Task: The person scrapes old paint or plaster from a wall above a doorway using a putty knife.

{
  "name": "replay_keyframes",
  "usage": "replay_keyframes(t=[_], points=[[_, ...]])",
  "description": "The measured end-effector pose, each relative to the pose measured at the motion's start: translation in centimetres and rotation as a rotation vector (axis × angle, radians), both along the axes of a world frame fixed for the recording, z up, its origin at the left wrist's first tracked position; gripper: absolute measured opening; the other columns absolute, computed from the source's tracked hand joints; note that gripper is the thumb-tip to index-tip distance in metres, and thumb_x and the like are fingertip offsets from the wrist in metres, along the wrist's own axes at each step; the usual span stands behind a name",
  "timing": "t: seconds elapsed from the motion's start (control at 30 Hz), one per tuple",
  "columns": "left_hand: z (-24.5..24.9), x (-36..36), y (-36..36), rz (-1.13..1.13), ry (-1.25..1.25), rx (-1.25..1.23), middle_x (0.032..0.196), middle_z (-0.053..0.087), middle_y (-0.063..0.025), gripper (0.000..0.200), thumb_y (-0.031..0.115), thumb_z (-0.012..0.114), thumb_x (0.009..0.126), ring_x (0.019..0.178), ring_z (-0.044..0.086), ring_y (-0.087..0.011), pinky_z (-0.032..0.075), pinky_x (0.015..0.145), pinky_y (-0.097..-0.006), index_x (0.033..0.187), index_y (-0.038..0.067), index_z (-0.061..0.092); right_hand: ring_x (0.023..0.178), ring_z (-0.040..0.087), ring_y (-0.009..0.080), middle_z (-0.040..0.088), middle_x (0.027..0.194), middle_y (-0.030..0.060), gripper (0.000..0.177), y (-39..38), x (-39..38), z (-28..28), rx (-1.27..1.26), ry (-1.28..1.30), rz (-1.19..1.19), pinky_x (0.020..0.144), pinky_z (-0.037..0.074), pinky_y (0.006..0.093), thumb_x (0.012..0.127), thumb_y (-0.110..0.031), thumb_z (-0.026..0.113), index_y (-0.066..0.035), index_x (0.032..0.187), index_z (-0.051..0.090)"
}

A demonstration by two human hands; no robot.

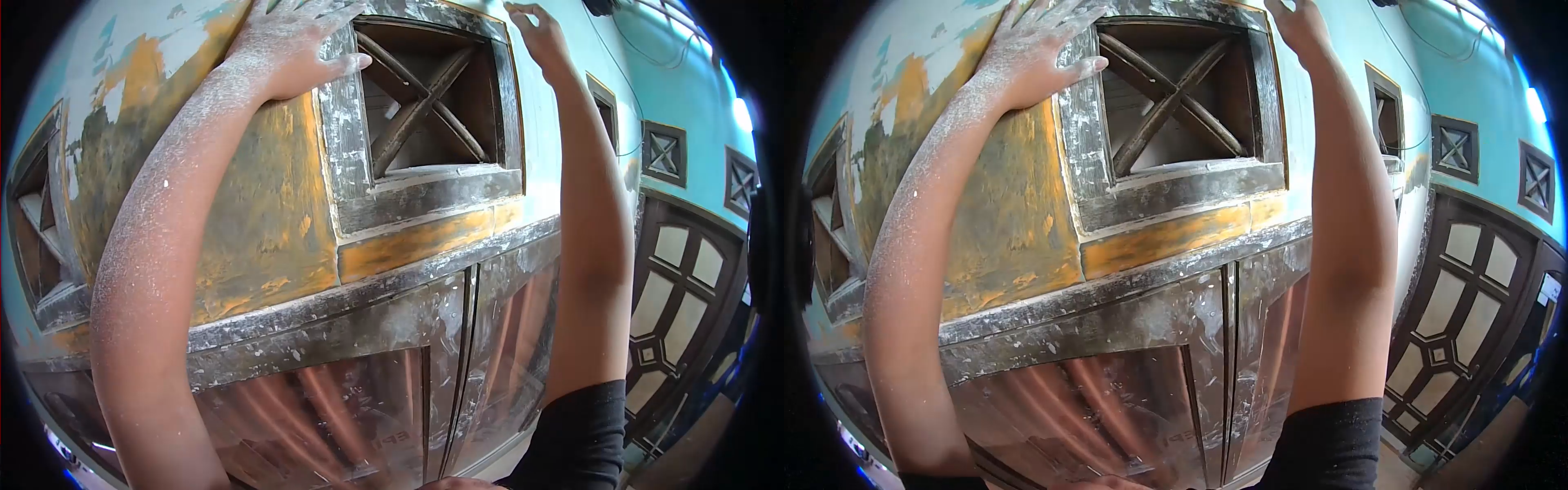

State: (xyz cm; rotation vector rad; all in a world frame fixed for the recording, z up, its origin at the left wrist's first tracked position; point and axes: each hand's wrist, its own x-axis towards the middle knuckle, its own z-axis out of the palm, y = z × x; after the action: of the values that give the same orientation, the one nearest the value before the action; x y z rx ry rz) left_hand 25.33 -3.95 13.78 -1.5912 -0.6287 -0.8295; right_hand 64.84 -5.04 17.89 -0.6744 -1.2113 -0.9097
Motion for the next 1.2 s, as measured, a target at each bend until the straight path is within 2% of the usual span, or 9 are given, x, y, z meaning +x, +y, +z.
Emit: replay_keyframes(t=[0.07, 0.33, 0.67, 0.8, 0.83, 0.87, 0.93, 1.13, 1.2], points=[[0.7, 0.1, 0.7, 0.020, 0.000, 0.010, 0.169, 0.027, -0.0134, 0.085, 0.063, 0.055, 0.094, 0.157, 0.017, -0.0348, 0.008, 0.127, -0.0585, 0.160, 0.012, 0.037, 0.106, 0.061, 0.0190, 0.072, 0.116, 0.0091, 0.036, -1.1, 1.2, -1.6, -0.161, 0.063, -0.105, 0.100, 0.045, 0.0365, 0.102, -0.035, 0.063, -0.010, 0.128, 0.068], [1.4, 0.3, 2.6, -0.050, -0.006, 0.107, 0.168, 0.029, -0.0131, 0.084, 0.062, 0.056, 0.093, 0.157, 0.020, -0.0343, 0.010, 0.127, -0.0583, 0.158, 0.011, 0.040, 0.098, 0.066, 0.0184, 0.074, 0.110, 0.0095, 0.034, -1.9, 0.5, -8.7, -0.173, 0.145, -0.093, 0.091, 0.051, 0.0349, 0.103, -0.035, 0.064, -0.010, 0.126, 0.071], [0.4, -0.3, 2.8, -0.149, 0.002, 0.028, 0.165, 0.035, -0.0132, 0.077, 0.056, 0.055, 0.096, 0.156, 0.022, -0.0343, 0.012, 0.127, -0.0560, 0.157, 0.010, 0.041, 0.115, 0.063, 0.0217, 0.074, 0.119, 0.0093, 0.036, -1.2, 2.4, 1.0, -0.196, 0.076, -0.065, 0.107, 0.043, 0.0358, 0.100, -0.036, 0.064, -0.008, 0.121, 0.071], [-4.6, -1.6, 2.0, -0.119, -0.066, -0.020, 0.167, 0.031, -0.0120, 0.073, 0.048, 0.055, 0.098, 0.156, 0.021, -0.0338, 0.012, 0.127, -0.0570, 0.158, 0.010, 0.039, 0.107, 0.068, 0.0262, 0.075, 0.114, 0.0149, 0.035, -1.7, -3.5, -5.1, -0.160, 0.133, -0.193, 0.099, 0.049, 0.0376, 0.099, -0.036, 0.065, -0.010, 0.120, 0.071], [-5.6, -2.2, 0.4, -0.083, -0.054, -0.092, 0.169, 0.025, -0.0119, 0.072, 0.044, 0.055, 0.098, 0.157, 0.019, -0.0362, 0.014, 0.126, -0.0588, 0.159, 0.010, 0.037, 0.105, 0.070, 0.0417, 0.074, 0.111, 0.0215, 0.041, -1.3, -4.5, -6.3, -0.138, 0.161, -0.186, 0.093, 0.053, 0.0457, 0.095, -0.050, 0.065, -0.016, 0.116, 0.073], [-6.1, -2.1, 1.0, -0.068, -0.055, -0.100, 0.169, 0.025, -0.0119, 0.072, 0.044, 0.055, 0.098, 0.157, 0.019, -0.0362, 0.014, 0.126, -0.0588, 0.159, 0.010, 0.037, 0.106, 0.069, 0.0441, 0.073, 0.112, 0.0234, 0.042, -0.8, -6.3, -7.8, -0.062, 0.156, -0.179, 0.093, 0.052, 0.0483, 0.097, -0.050, 0.063, -0.016, 0.121, 0.069], [-6.6, -1.9, 2.8, -0.018, -0.128, 0.075, 0.170, 0.026, -0.0047, 0.073, 0.054, 0.056, 0.098, 0.158, 0.021, -0.0260, 0.014, 0.126, -0.0587, 0.161, 0.023, 0.036, 0.107, 0.068, 0.0452, 0.073, 0.111, 0.0239, 0.044, -0.2, -9.8, -9.6, -0.029, 0.218, -0.176, 0.093, 0.052, 0.0501, 0.098, -0.049, 0.061, -0.017, 0.127, 0.065], [-8.9, -5.1, 3.3, -0.028, -0.147, 0.104, 0.169, 0.029, -0.0057, 0.073, 0.057, 0.054, 0.098, 0.156, 0.025, -0.0278, 0.018, 0.126, -0.0576, 0.160, 0.021, 0.038, 0.084, 0.073, 0.0405, 0.075, 0.086, 0.0155, 0.041, -0.9, -21.7, -11.7, -0.154, 0.018, -0.032, 0.078, 0.055, 0.0514, 0.101, -0.046, 0.060, -0.022, 0.134, 0.056], [-9.7, -7.2, 3.3, -0.032, -0.130, 0.075, 0.169, 0.029, -0.0059, 0.073, 0.056, 0.055, 0.098, 0.156, 0.025, -0.0284, 0.019, 0.126, -0.0579, 0.160, 0.021, 0.037, 0.069, 0.069, 0.0305, 0.070, 0.074, 0.0114, 0.038, -0.4, -24.5, -12.3, -0.085, -0.049, -0.079, 0.068, 0.053, 0.0419, 0.102, -0.042, 0.063, -0.021, 0.134, 0.059]])
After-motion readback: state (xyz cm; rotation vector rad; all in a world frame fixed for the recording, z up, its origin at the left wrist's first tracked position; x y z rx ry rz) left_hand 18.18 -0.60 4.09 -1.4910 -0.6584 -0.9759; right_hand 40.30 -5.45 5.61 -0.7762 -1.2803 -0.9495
